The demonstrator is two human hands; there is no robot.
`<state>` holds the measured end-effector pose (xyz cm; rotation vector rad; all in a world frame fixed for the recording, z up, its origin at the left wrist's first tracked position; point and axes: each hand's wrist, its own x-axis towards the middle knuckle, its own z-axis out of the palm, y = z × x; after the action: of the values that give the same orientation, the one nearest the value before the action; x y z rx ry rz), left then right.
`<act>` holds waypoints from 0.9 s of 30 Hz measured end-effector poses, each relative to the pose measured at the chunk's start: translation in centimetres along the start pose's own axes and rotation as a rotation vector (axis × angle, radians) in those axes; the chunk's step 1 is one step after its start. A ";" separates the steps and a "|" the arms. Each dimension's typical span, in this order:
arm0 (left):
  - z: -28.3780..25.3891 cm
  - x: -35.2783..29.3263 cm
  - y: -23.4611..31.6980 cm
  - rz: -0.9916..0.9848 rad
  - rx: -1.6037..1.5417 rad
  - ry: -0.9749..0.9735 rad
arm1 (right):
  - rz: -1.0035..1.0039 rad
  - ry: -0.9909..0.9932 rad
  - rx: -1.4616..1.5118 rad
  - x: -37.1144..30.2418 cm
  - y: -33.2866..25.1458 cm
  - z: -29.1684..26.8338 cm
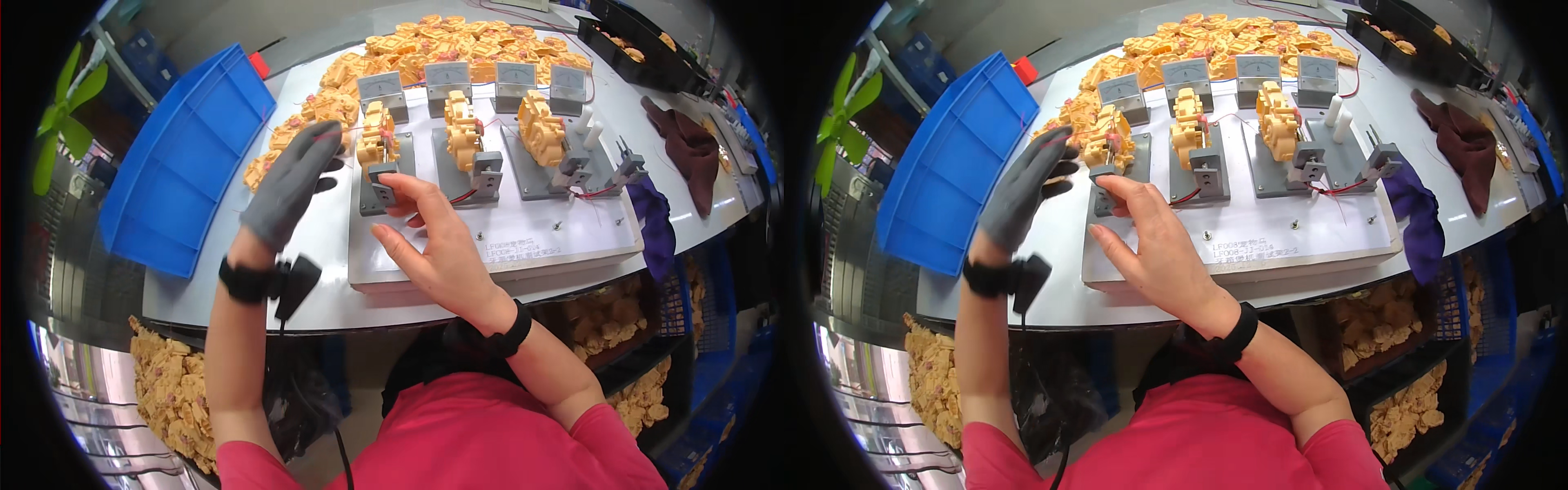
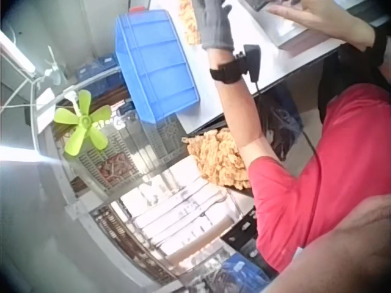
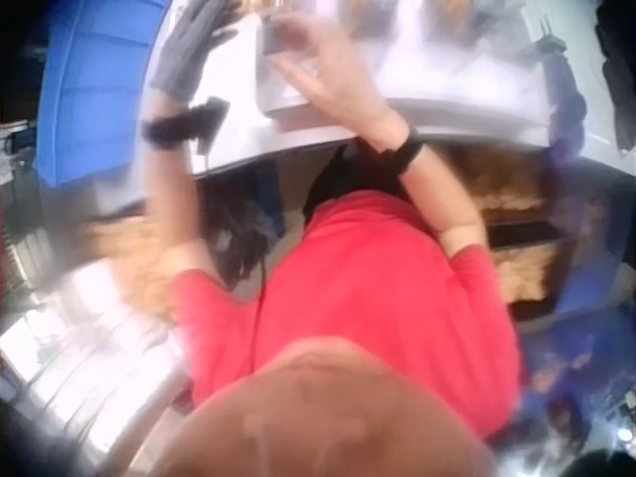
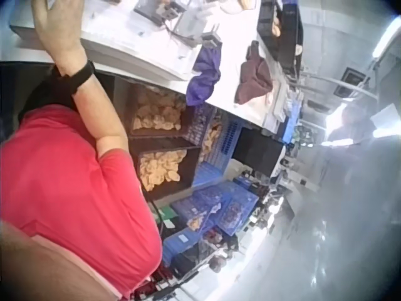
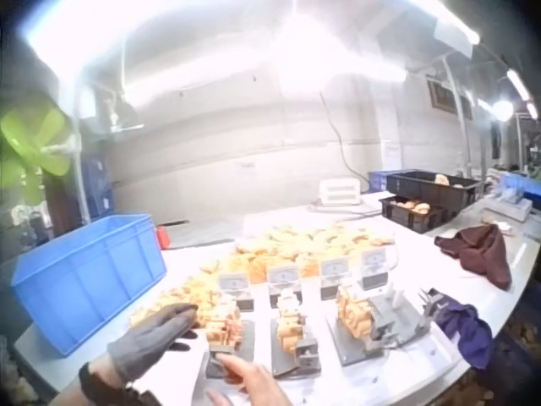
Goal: The person places yellow plastic components into metal clamps on a white board, connects red wires to terminals, and adjusts the setup. They handle the components one at a time, securing them in the clamps and attaching wires before moving to the next unit.
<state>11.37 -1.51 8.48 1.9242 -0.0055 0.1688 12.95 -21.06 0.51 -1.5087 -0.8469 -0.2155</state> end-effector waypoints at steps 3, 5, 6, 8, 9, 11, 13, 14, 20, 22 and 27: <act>0.5 4.0 0.9 -0.223 0.034 -0.069 | -0.004 -0.066 0.049 0.2 0.1 -0.8; 2.0 5.6 2.4 -0.283 0.195 -0.127 | 0.040 -0.156 0.158 0.4 0.1 -1.2; 3.0 6.4 2.9 -0.227 0.382 -0.188 | 0.031 -0.115 0.130 0.4 0.4 -1.5; 3.2 6.2 2.7 -0.139 0.667 -0.105 | -0.002 -0.101 0.149 0.3 0.4 -0.3; 3.2 5.6 2.6 -0.079 0.554 -0.071 | 0.004 -0.080 0.142 0.0 0.6 0.3; 1.4 8.0 -0.1 0.010 0.521 0.003 | 0.057 -0.110 0.135 0.1 0.0 0.2; 2.2 7.0 5.0 0.090 0.600 0.214 | 0.140 -0.087 0.133 -0.1 0.9 -0.3; 1.0 8.1 6.1 0.134 0.707 0.208 | 0.137 -0.084 0.085 0.0 0.8 -0.8; -5.8 -7.7 5.0 -0.046 0.492 0.503 | 0.108 -0.097 0.121 -0.6 0.8 -0.9; -10.7 -14.5 -0.3 -0.127 0.352 0.684 | 0.106 -0.093 0.145 -0.7 0.7 -0.8; -23.5 -38.1 -9.1 -0.453 0.660 1.370 | 0.125 -0.135 0.185 -0.7 0.7 -0.5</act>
<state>-28.28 20.66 3.50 1.9862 1.5218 1.2476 13.05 -21.72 -0.41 -1.4073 -0.8515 0.0566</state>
